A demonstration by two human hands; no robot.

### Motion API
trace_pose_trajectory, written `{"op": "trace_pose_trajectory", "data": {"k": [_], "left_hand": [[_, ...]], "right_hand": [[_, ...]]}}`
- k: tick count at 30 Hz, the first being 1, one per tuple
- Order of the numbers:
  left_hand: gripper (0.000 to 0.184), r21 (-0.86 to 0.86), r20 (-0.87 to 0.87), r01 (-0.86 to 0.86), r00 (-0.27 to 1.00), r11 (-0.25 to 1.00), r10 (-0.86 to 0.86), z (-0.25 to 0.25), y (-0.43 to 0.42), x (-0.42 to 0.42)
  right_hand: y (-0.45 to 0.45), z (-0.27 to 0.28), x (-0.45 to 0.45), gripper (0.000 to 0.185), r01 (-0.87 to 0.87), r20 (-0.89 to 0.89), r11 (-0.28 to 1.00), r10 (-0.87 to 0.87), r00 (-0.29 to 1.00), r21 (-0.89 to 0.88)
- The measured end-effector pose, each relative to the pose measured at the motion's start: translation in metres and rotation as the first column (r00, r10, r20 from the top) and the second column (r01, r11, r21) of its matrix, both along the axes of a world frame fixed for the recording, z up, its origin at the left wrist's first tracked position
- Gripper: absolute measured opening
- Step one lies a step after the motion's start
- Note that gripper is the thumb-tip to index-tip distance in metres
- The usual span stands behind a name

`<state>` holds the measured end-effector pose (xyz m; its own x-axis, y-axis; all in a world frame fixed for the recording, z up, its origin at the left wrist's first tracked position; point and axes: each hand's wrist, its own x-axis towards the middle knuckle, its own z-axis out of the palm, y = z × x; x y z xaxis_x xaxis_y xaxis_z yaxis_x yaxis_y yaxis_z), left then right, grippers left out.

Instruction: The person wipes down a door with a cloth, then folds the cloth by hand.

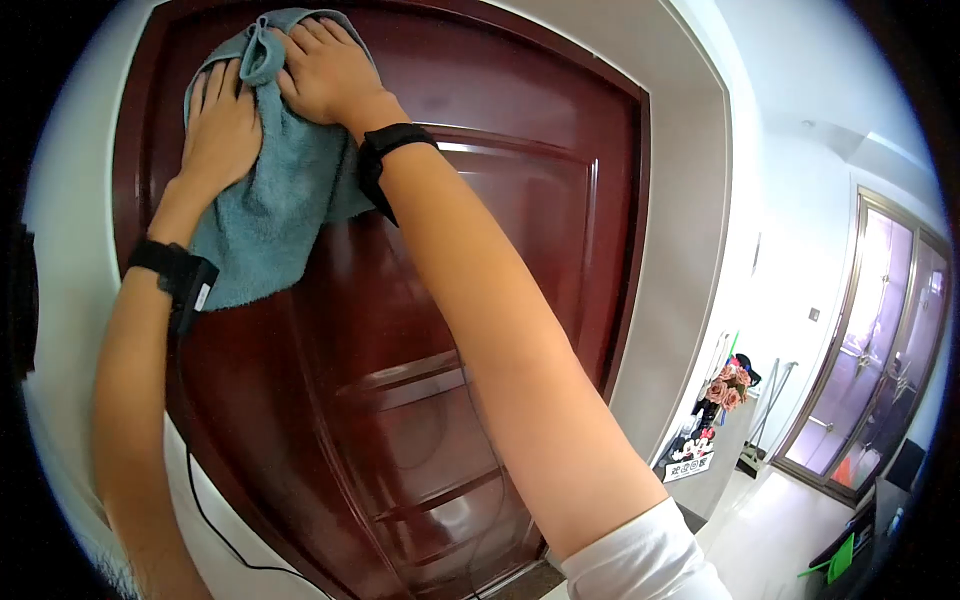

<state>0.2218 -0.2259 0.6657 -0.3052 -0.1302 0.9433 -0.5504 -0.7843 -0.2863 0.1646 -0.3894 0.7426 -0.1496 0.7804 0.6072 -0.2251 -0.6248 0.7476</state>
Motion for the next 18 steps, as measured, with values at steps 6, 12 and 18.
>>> {"op": "trace_pose_trajectory", "data": {"k": [6, 12, 18], "left_hand": [[0.050, 0.162, 0.084, -0.149, 0.987, 0.976, 0.136, 0.014, -0.014, 0.004], [0.053, 0.194, 0.074, -0.128, 0.991, 0.973, 0.115, 0.032, -0.069, -0.028], [0.052, 0.247, 0.147, -0.098, 0.987, 0.964, 0.063, 0.035, -0.178, -0.087]], "right_hand": [[-0.070, -0.007, -0.049, 0.051, -0.047, -0.074, 0.998, 0.050, 0.996, 0.044], [-0.130, -0.005, -0.088, 0.053, 0.027, -0.066, 0.996, -0.021, 0.998, 0.080], [-0.204, -0.010, -0.132, 0.054, 0.075, -0.073, 0.990, -0.067, 0.995, 0.116]]}}
